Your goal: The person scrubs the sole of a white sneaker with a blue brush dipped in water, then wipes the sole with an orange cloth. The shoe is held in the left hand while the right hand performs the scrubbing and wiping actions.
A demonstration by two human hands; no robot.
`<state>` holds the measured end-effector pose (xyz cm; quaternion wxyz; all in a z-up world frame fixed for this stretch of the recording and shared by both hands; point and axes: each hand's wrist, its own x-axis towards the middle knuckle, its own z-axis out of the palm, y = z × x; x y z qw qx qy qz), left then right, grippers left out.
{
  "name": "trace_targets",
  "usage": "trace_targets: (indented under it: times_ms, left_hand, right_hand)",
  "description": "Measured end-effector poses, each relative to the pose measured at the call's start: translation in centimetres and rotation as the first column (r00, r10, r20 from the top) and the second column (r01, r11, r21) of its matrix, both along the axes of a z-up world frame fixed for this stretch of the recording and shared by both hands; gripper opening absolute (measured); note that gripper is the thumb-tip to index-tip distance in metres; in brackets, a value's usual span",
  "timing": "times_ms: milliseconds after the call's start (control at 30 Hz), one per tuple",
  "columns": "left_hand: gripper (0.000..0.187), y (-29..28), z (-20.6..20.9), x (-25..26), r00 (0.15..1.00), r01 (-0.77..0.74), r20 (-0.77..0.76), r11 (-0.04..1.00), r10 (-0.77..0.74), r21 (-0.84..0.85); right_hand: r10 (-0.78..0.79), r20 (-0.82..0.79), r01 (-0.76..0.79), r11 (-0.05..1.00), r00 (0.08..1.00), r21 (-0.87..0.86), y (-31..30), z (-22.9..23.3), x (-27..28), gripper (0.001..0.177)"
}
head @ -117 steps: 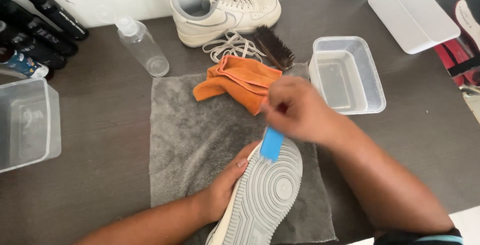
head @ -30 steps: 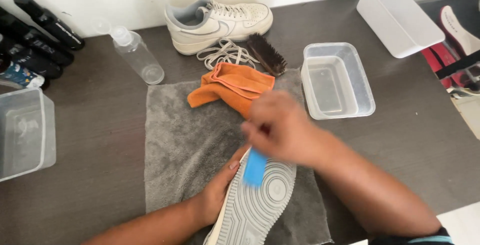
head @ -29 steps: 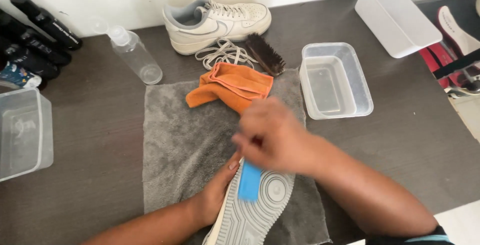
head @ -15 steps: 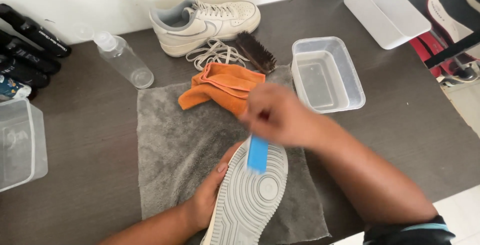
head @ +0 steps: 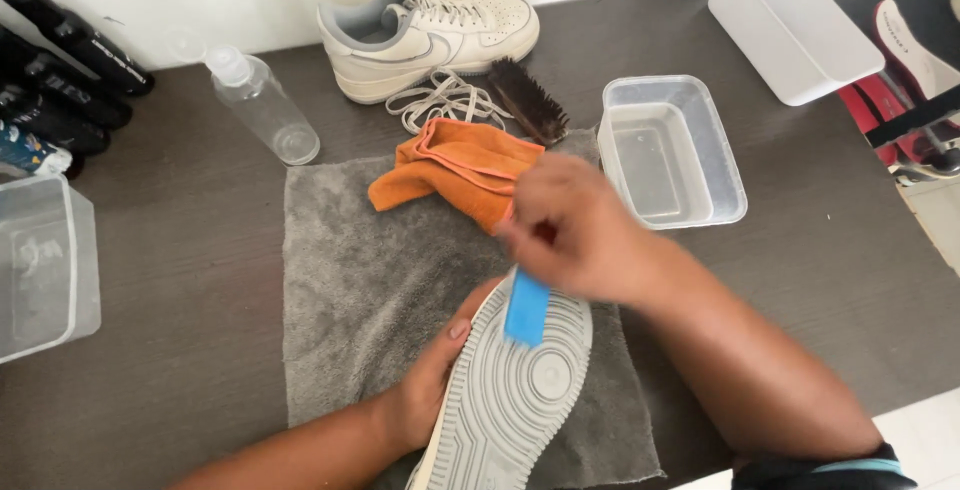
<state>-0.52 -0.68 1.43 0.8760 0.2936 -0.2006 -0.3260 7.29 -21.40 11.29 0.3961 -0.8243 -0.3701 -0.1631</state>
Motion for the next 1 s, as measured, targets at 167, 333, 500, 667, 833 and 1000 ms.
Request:
trace_targets:
  times_ms: [167, 333, 500, 667, 833, 1000]
  left_hand:
    - [0.069, 0.5, 0.5, -0.2, 1.000, 0.012, -0.007, 1.000, -0.012, -0.001]
    - [0.072, 0.2, 0.5, -0.1, 0.997, 0.019, -0.076, 0.997, -0.024, -0.072]
    - [0.074, 0.5, 1.4, 0.0, 0.999, -0.005, -0.039, 0.999, 0.004, -0.035]
    - [0.073, 0.5, 1.1, 0.2, 0.999, 0.005, -0.049, 0.998, -0.008, -0.065]
    - [0.071, 0.8, 1.2, 0.2, 0.999, -0.003, -0.048, 0.999, 0.000, -0.054]
    - [0.076, 0.9, 2.3, 0.7, 1.000, -0.021, 0.006, 0.999, 0.021, -0.026]
  right_hand:
    - [0.017, -0.055, -0.018, 1.000, 0.998, -0.018, -1.4, -0.2, 0.2, 0.041]
    - [-0.048, 0.034, 0.049, 0.998, 0.998, -0.030, -0.7, -0.2, -0.1, 0.038]
    - [0.025, -0.062, -0.027, 0.999, 0.998, -0.023, -2.0, -0.7, 0.8, 0.037]
    - [-0.088, -0.079, 0.087, 0.996, 0.993, -0.019, -1.4, -0.8, 0.3, 0.044]
    - [0.057, -0.085, -0.057, 0.998, 0.995, 0.009, -1.3, -0.3, 0.3, 0.047]
    - [-0.045, -0.044, 0.046, 0.999, 0.998, 0.008, -2.8, -0.5, 0.8, 0.041]
